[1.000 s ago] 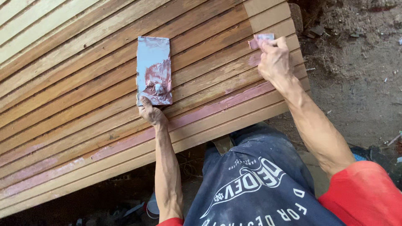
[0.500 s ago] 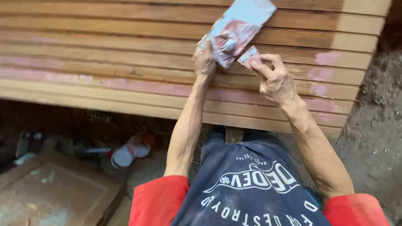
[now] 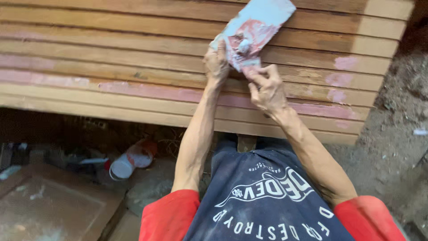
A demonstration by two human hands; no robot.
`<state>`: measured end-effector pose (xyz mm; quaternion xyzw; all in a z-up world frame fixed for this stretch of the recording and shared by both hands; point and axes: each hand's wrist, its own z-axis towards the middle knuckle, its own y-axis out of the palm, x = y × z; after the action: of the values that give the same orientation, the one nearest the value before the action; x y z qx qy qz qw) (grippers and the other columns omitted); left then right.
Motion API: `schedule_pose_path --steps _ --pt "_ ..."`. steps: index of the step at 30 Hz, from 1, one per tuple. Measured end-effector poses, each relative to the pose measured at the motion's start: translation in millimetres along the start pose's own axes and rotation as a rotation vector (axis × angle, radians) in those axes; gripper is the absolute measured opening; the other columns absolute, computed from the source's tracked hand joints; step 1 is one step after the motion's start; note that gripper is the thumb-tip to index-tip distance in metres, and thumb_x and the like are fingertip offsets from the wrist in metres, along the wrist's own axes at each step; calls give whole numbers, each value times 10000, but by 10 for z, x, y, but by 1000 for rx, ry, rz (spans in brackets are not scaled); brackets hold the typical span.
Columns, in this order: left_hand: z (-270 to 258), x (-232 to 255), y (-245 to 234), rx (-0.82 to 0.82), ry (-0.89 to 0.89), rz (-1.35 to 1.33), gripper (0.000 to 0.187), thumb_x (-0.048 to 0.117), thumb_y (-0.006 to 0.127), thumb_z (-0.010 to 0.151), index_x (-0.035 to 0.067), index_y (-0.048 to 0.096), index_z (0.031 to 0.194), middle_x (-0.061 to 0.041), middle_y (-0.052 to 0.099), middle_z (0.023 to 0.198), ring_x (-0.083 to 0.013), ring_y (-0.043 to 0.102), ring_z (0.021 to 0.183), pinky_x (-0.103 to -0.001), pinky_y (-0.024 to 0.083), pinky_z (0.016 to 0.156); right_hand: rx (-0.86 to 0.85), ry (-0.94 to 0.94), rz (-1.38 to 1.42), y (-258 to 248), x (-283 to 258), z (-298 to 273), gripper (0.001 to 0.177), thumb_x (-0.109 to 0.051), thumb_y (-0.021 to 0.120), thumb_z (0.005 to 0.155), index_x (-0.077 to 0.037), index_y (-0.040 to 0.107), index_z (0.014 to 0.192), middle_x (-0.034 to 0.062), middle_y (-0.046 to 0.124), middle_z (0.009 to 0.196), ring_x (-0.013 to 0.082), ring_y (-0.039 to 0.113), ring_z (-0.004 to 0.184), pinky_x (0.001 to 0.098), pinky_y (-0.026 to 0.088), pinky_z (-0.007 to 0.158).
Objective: The person applies a reddish-pink wood filler to a wooden slatted surface using a small putty knife. They scoop the filler from a larger trowel held in the left hand and spread it into the gaps between the slats with the right hand.
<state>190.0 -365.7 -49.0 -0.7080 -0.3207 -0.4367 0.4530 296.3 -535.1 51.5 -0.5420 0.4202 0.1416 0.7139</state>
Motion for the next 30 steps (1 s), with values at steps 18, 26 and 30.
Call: schedule_pose_path --steps 18,26,30 --pt "787 -94 -363 -128 -17 -533 474 362 502 1092 -60 613 1280 -126 694 1202 -209 685 1074 -369 573 956 304 333 -155 -1163 1670 -1213 312 -2 703 955 1 724 1266 204 658 1286 345 673 1156 403 580 1016" --pt "888 77 -283 50 73 -103 597 475 495 1070 -60 651 1284 -128 740 1139 -199 690 968 -342 579 834 114 547 -238 -1009 1492 -954 256 -8 652 1003 -13 740 1243 193 591 1230 316 668 941 406 617 750" --pt "896 94 -199 288 -33 242 695 587 491 1015 -45 752 1138 -138 801 987 -227 705 866 -353 569 762 118 601 -243 -1127 1369 -947 265 -4 654 973 -19 753 1218 194 566 1094 305 619 850 415 586 684"
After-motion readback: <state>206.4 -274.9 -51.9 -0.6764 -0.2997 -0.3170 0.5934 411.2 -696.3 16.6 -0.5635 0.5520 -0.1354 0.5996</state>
